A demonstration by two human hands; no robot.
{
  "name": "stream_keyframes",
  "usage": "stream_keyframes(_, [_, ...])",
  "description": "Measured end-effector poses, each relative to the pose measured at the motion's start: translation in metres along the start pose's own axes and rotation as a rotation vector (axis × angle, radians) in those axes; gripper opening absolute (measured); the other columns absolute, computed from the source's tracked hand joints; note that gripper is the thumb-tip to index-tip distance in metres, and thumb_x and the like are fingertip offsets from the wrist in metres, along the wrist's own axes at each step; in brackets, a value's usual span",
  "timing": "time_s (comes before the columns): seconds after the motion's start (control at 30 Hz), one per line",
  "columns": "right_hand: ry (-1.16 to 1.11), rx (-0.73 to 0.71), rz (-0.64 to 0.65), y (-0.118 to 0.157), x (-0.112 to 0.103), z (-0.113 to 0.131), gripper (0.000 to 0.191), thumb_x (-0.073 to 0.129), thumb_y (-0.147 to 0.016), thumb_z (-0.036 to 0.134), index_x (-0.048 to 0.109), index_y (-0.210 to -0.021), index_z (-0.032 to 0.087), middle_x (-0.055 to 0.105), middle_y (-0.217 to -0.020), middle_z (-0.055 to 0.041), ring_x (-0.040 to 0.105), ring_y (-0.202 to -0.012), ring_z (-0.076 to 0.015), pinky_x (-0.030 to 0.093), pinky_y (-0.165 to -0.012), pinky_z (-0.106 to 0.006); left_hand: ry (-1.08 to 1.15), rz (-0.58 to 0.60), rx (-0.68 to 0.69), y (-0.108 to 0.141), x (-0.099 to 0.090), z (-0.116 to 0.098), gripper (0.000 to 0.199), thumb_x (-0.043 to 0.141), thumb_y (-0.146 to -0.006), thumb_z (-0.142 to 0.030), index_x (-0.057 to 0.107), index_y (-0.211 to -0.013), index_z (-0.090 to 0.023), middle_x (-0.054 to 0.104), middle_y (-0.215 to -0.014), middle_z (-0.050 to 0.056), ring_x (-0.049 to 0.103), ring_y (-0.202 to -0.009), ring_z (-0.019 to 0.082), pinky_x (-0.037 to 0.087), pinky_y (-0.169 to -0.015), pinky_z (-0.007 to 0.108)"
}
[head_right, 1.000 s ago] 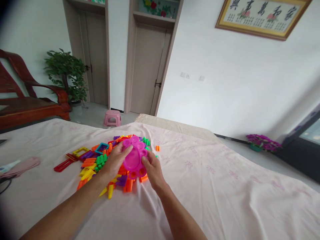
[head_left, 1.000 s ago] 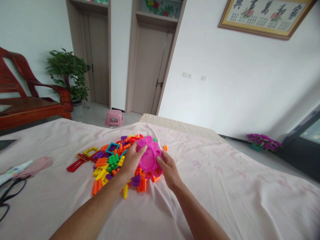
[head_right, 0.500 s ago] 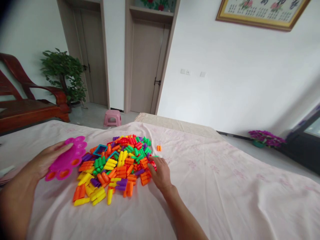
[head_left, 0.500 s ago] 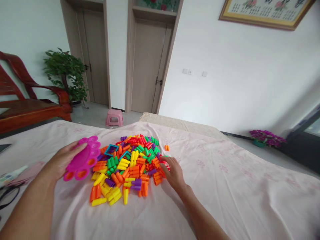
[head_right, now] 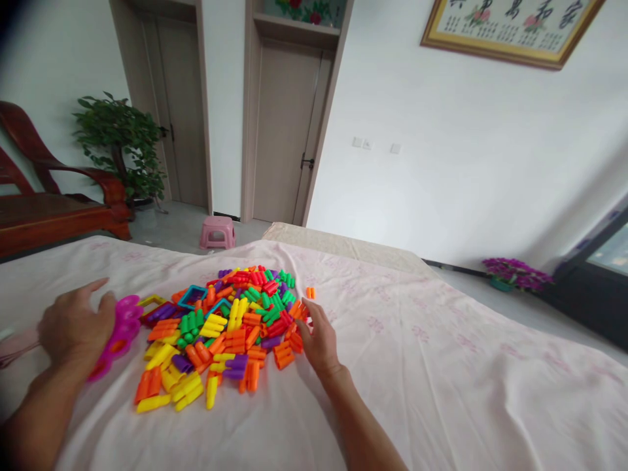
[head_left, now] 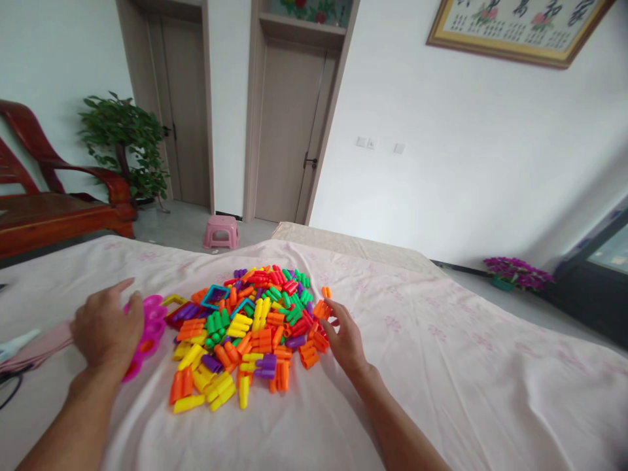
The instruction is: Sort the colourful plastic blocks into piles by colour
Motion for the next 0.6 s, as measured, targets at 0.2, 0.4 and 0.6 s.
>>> stream_keyframes(0.2, [0.206,0.195,-0.047,-0.002,-0.04,-0.062,0.048,0.052,-0.09,0.027,0.055,-0.137,0.022,0.064,-0.128,-0.0096,0.066,-0.101,-0.0211,0.055,-0.088,-0.038,0.449,0.265,0.153,0.039,0.042,-0.077,0.041,0.046,-0.093,-0.045,0.067,-0.118,-0.021,0.071,-0.117,0.007,0.068,-0.099,0.022,0.054,-0.092,0.035])
stream_keyframes(0.4, [0.454,0.327,0.182,0.008,-0.044,-0.087,0.044,0.054,-0.089,0.028,0.063,-0.131,0.019,0.068,-0.125,-0.01,0.059,-0.116,-0.0281,0.047,-0.1,-0.041,0.543,0.396,-0.022,0.041,0.065,-0.05,0.045,0.042,-0.093,-0.05,0.065,-0.121,-0.023,0.072,-0.12,0.006,0.065,-0.113,0.023,0.049,-0.104,0.04])
stream_keyframes(0.6, [0.526,0.392,0.233,0.0,-0.054,-0.109,0.044,0.053,-0.088,0.022,0.063,-0.131,0.021,0.068,-0.127,-0.0058,0.058,-0.119,-0.0249,0.044,-0.101,-0.034,0.534,0.456,0.001,0.037,0.073,-0.043,0.043,0.036,-0.096,-0.047,0.066,-0.115,-0.022,0.071,-0.121,0.004,0.061,-0.12,0.024,0.042,-0.111,0.039])
Point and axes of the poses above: each hand's wrist, its own y-axis away from the middle knuckle, its own x-axis out of the palm, z = x × y, the point moved 6 cm from there along -y, towards the middle knuckle
